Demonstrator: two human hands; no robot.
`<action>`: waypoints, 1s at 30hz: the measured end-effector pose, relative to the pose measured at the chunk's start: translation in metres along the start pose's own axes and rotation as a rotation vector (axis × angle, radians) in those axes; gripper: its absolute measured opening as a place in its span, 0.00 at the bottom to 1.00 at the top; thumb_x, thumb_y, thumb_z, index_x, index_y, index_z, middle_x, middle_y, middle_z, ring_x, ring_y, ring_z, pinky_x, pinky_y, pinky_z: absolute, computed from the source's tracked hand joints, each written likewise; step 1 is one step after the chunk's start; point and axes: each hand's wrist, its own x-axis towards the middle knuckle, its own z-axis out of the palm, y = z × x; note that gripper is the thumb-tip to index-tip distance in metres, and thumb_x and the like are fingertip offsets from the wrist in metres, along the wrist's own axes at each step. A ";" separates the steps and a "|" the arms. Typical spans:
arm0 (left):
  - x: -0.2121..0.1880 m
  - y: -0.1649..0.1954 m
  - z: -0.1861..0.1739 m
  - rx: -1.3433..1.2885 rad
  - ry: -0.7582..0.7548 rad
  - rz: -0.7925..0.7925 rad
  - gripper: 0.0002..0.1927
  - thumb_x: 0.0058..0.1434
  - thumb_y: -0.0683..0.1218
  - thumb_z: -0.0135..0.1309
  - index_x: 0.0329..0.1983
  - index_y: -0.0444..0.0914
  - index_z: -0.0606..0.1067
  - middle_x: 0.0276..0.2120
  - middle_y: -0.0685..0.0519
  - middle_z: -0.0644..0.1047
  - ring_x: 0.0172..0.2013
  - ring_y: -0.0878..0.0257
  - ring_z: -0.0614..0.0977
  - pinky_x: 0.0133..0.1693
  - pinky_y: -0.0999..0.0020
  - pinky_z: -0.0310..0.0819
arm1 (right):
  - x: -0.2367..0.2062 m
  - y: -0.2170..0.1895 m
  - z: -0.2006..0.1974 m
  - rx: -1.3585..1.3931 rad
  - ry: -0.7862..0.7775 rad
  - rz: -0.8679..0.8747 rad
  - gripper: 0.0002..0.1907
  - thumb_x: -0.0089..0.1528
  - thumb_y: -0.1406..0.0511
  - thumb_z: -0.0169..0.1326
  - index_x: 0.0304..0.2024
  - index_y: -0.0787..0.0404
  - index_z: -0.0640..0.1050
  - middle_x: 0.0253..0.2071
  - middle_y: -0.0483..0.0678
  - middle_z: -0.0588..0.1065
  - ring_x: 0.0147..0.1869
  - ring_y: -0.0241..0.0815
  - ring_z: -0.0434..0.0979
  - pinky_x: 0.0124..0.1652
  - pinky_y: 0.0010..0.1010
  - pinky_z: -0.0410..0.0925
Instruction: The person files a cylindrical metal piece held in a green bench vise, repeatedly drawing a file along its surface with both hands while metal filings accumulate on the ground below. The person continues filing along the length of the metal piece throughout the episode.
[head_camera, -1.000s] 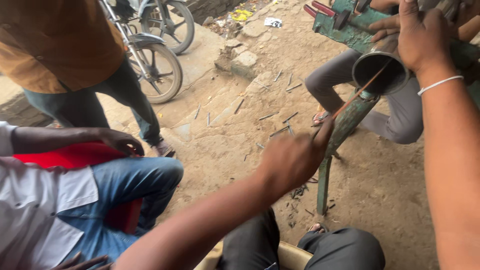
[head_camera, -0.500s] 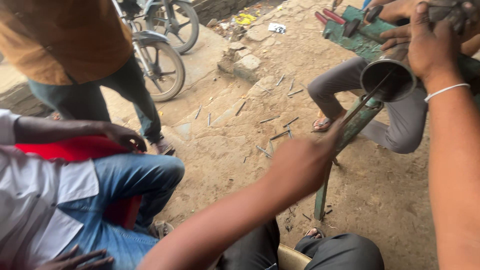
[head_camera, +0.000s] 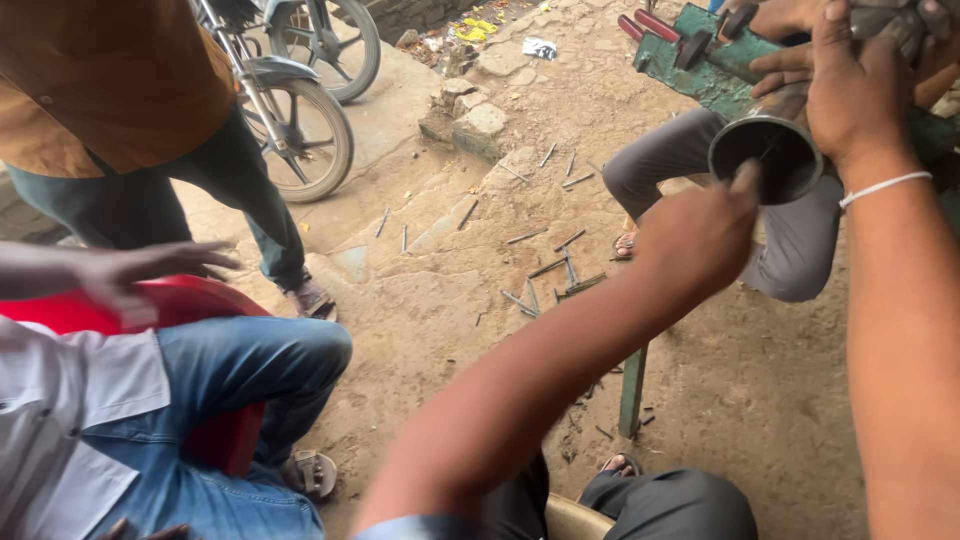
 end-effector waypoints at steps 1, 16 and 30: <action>0.023 -0.002 0.021 0.021 -0.004 -0.031 0.17 0.68 0.45 0.42 0.58 0.40 0.72 0.31 0.47 0.83 0.32 0.49 0.87 0.30 0.52 0.81 | 0.002 0.004 -0.001 0.013 -0.009 -0.034 0.36 0.81 0.44 0.34 0.60 0.72 0.71 0.49 0.65 0.79 0.46 0.50 0.82 0.48 0.36 0.76; -0.239 -0.030 -0.088 0.155 -0.126 0.000 0.45 0.55 0.38 0.50 0.79 0.42 0.53 0.32 0.44 0.76 0.23 0.49 0.80 0.23 0.52 0.74 | -0.008 -0.015 0.006 -0.046 -0.015 -0.077 0.34 0.82 0.45 0.34 0.63 0.70 0.71 0.52 0.65 0.77 0.48 0.53 0.81 0.45 0.37 0.75; -0.282 -0.025 -0.076 0.234 -0.154 -0.028 0.43 0.58 0.41 0.52 0.79 0.39 0.55 0.25 0.49 0.71 0.23 0.53 0.78 0.25 0.55 0.74 | -0.005 0.009 -0.002 -0.002 -0.028 -0.040 0.31 0.82 0.47 0.36 0.61 0.71 0.70 0.50 0.65 0.77 0.48 0.52 0.81 0.48 0.38 0.75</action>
